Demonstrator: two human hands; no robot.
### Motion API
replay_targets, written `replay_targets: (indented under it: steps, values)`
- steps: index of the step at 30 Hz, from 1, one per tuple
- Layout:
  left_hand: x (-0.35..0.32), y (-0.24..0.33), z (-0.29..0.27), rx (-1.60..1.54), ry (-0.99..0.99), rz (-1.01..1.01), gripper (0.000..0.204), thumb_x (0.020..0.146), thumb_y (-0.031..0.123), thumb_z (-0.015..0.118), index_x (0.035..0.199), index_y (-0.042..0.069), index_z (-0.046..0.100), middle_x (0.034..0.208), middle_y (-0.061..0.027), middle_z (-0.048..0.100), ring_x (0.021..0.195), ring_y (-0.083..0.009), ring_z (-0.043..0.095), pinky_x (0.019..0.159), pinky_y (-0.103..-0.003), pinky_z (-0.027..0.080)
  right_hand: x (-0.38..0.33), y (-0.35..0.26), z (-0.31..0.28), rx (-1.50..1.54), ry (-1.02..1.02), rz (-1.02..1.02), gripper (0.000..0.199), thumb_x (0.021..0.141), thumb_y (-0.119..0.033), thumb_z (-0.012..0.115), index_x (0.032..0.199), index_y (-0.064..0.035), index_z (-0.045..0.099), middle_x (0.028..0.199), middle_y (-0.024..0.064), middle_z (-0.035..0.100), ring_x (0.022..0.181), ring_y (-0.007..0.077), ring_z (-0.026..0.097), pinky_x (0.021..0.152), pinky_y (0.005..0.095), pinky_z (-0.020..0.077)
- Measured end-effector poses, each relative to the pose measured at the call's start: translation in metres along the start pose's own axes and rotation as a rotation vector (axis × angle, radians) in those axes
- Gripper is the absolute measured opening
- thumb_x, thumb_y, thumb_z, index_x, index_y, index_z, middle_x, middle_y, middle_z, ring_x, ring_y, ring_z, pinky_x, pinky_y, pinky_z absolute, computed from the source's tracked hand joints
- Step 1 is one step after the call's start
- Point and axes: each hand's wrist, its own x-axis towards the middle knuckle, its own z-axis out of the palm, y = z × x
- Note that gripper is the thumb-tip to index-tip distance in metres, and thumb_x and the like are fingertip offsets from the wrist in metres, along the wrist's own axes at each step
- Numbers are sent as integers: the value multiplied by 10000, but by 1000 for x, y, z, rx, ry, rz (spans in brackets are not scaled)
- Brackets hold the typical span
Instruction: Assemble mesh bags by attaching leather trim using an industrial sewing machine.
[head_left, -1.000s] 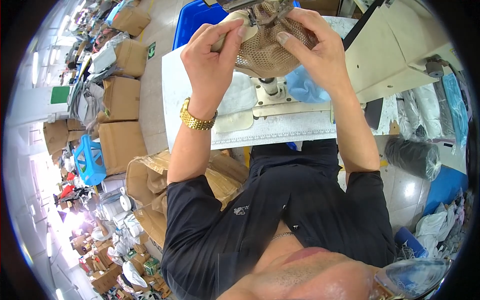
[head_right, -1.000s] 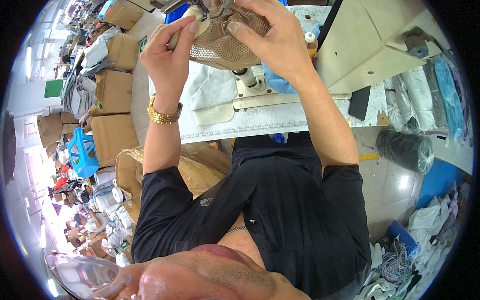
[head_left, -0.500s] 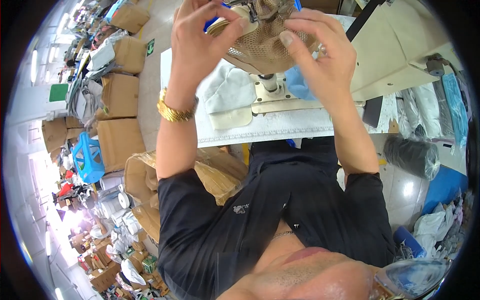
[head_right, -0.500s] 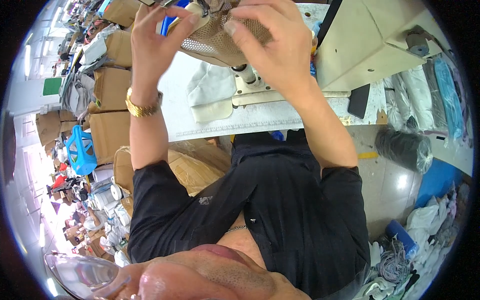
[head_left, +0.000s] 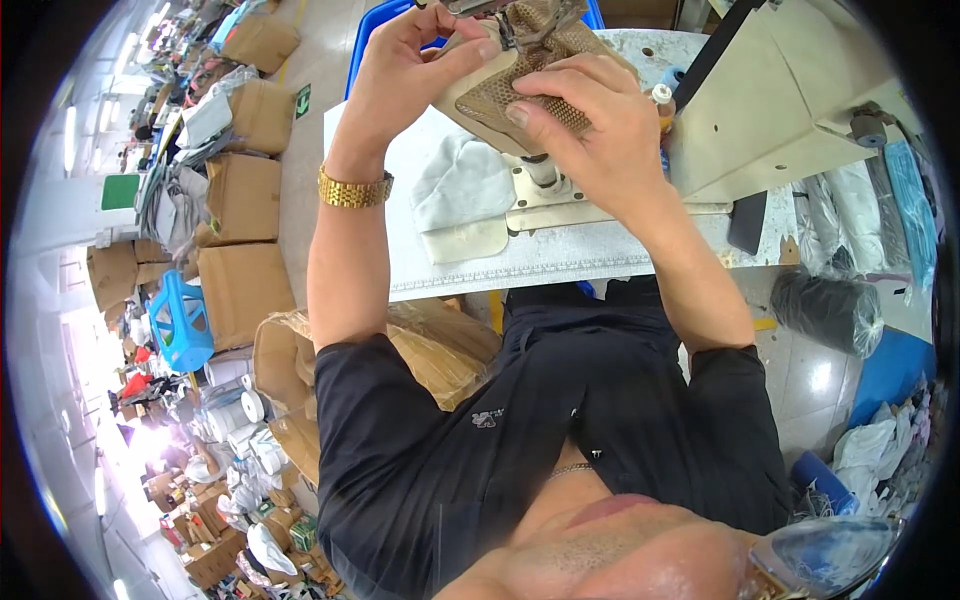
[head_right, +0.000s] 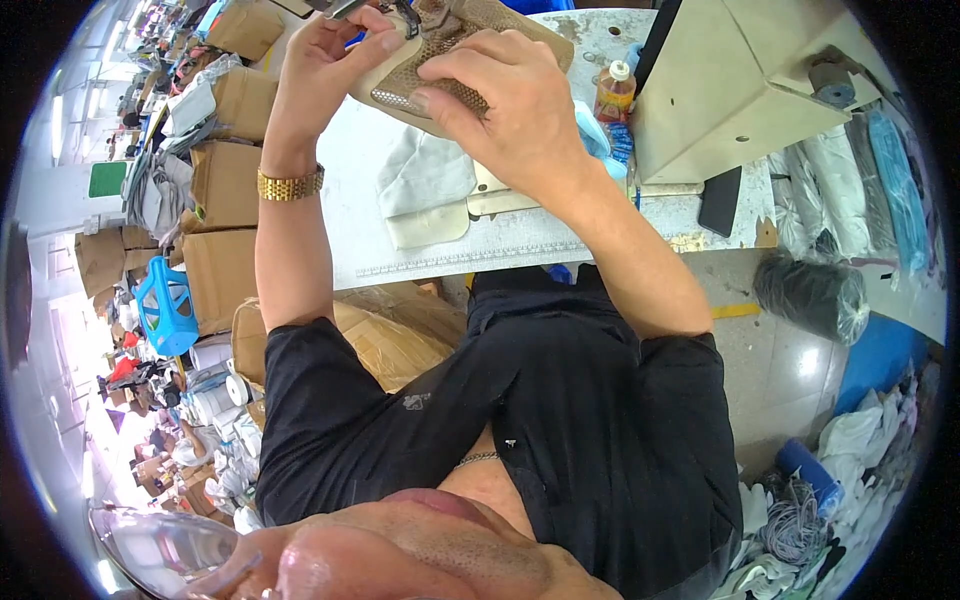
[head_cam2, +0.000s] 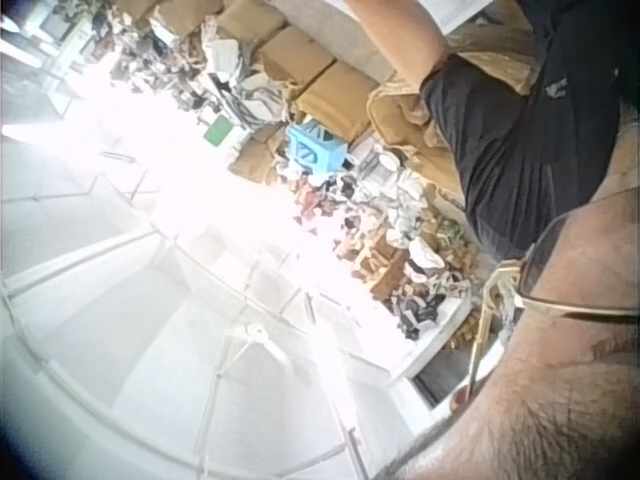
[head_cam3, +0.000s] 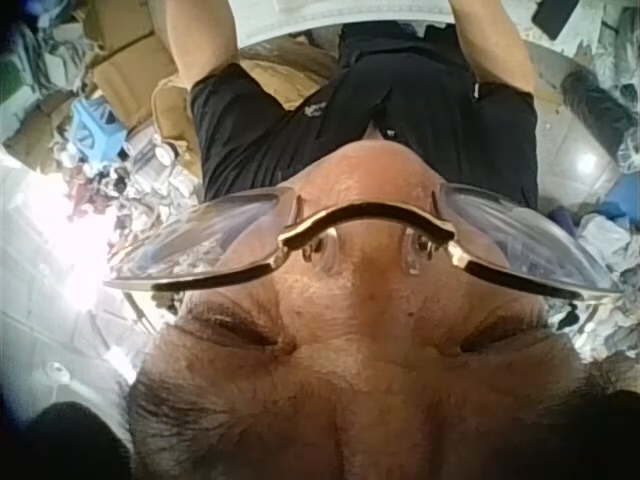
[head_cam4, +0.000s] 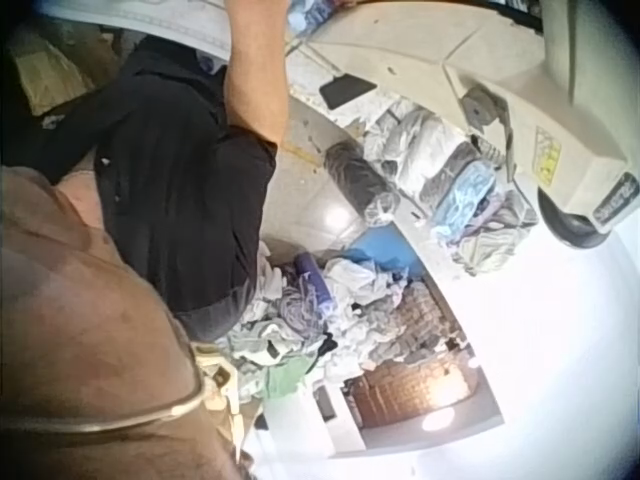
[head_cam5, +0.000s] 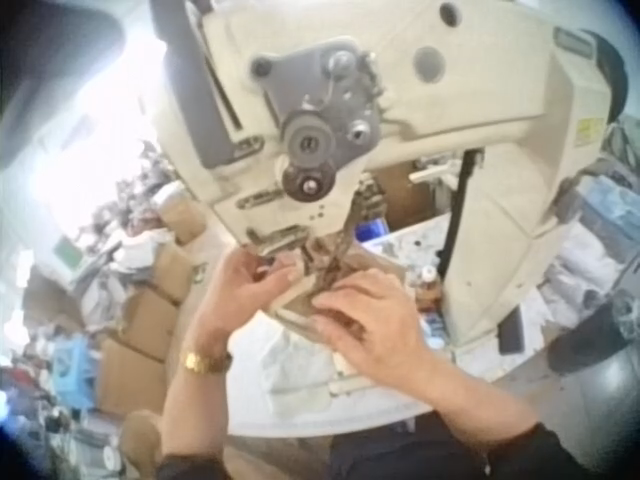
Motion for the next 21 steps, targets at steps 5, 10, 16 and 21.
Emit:
replay_targets:
  steps: [5,10,16,21]
  values:
    - [-8,6,15,-49,100,82,152,869,114,740,949,8,666,855,29,639,752,-28,549,615,-199,445,-1,1,-2,35,10,105,163,772,-194,766,897,-102,718,864,69,676,840,278,630,715,379,504]
    - [-9,-1,12,58,116,53,135,876,107,733,933,12,657,844,24,643,725,-30,554,599,-194,445,-1,-2,-3,72,4,145,161,768,-188,769,889,-95,720,881,70,685,858,274,630,737,373,509]
    - [-11,4,19,-17,156,44,112,876,94,728,905,25,646,843,29,640,727,-23,549,597,-191,436,1,1,-5,28,-10,128,140,765,-161,763,886,-99,727,891,67,685,892,268,617,771,367,508]
    - [-10,-6,17,-20,175,109,107,878,84,721,889,36,626,824,41,626,724,-18,544,609,-190,439,10,0,-13,20,-81,176,167,791,-102,747,957,-77,747,970,61,705,898,215,642,770,300,511]
